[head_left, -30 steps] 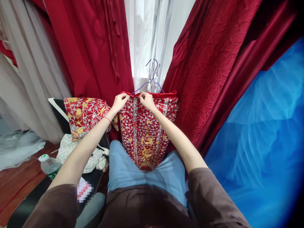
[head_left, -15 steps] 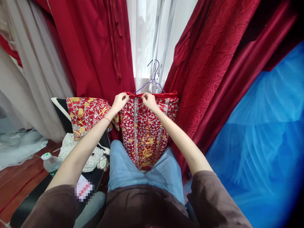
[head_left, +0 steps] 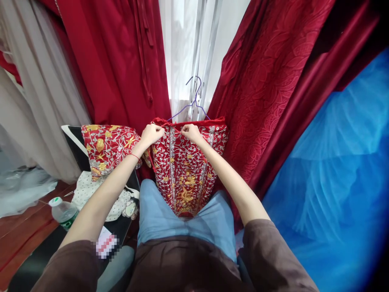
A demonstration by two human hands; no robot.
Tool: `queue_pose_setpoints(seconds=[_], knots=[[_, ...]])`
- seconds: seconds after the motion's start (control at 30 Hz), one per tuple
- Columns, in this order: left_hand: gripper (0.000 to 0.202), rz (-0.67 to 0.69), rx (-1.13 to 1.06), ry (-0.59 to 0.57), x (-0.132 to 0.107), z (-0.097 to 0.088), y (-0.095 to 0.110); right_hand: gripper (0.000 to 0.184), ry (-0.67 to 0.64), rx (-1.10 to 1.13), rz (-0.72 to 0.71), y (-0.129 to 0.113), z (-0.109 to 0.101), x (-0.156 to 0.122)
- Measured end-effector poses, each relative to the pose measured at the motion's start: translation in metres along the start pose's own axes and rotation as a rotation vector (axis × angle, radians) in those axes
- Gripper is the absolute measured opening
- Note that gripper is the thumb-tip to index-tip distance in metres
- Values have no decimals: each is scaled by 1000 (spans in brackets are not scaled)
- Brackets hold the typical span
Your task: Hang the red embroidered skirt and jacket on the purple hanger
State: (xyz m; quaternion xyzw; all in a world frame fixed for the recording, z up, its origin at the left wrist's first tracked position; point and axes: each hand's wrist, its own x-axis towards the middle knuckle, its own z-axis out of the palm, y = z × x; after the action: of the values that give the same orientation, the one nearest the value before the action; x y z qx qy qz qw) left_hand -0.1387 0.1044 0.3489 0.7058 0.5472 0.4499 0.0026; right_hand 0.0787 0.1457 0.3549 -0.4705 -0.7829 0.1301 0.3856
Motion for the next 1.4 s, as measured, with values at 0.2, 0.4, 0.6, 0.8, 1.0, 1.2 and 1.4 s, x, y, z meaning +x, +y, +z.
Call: queue_pose_setpoints(seconds=[0.2,0.4,0.6,0.8,1.0,1.2,1.4], knots=[[24,-26,50,388,4,-19,2,10,-214,62,-159,-2,-5,-2],[35,80,-472,49,9,-6,16,11,-360,205,-228,-6,-3,-3],[38,61,-561,-224,1,13,8,31,-471,460,-237,2,-6,-9],[42,-91,-729,-199,1,14,-5,53,-378,738,-200,4,-2,-11],[43,54,-677,-266,0,19,0,49,-267,650,-277,3,7,0],[47,24,-673,-312,0,18,16,25,-176,276,-543,-1,6,4],[44,-173,-760,-334,-2,15,14,20,-99,-40,-573,-19,0,0]])
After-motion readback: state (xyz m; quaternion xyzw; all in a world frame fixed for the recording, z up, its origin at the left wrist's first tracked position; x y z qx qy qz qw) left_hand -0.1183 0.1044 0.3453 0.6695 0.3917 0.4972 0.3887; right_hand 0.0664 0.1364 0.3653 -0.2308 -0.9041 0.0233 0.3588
